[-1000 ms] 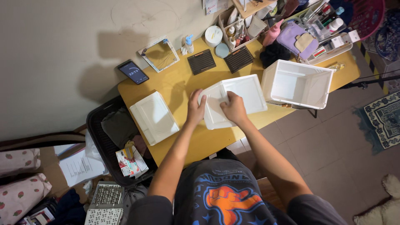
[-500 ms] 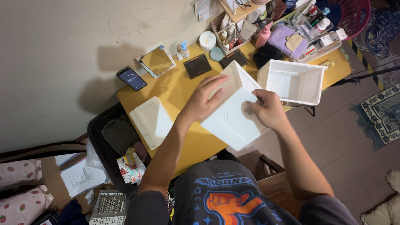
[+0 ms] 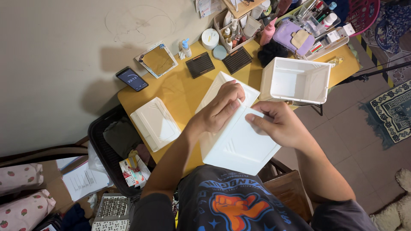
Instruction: The person assembles a white plastic storage box by folding its sides into shape, inserting a metal grate, and placing the top cover on the assembled base. The person handles the box parts and grate by hand on a cluttered table.
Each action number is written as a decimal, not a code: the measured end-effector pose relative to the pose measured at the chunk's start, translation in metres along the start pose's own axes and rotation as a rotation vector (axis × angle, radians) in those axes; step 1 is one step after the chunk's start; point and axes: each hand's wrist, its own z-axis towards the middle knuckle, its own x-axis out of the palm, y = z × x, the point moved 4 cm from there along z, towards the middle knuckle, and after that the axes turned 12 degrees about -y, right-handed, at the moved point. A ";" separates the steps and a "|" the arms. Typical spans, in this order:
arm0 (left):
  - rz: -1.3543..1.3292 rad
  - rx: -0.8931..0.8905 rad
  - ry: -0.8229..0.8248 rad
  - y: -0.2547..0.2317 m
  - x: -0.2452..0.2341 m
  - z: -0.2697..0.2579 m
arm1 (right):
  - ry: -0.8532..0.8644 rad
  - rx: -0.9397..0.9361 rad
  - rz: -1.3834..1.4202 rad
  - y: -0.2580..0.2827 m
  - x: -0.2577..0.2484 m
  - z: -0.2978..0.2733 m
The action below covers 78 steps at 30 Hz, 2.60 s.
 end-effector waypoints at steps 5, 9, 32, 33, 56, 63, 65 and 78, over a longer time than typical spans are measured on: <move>-0.022 -0.001 0.014 -0.010 0.002 0.001 | 0.005 -0.075 -0.114 0.015 0.001 -0.003; 0.005 -0.002 -0.026 -0.013 0.000 0.007 | 0.039 -0.047 -0.069 0.020 -0.002 -0.004; 0.086 -0.078 -0.026 -0.014 0.014 0.011 | 0.117 -0.032 -0.019 0.013 -0.012 0.009; 0.095 -0.085 -0.017 -0.013 0.015 0.011 | 0.103 -0.030 -0.049 0.012 -0.014 0.009; 0.303 -0.053 -0.079 0.005 0.022 0.009 | 0.056 -0.014 -0.051 0.007 -0.005 0.019; 0.175 -0.149 -0.263 0.012 0.007 -0.001 | -0.041 0.005 0.084 -0.009 -0.018 0.032; 0.130 -0.250 -0.363 0.015 -0.003 -0.017 | -0.099 -0.022 0.137 -0.011 -0.028 0.036; 0.053 -0.380 -0.752 0.017 0.019 -0.083 | 0.044 0.202 0.595 -0.070 -0.046 0.050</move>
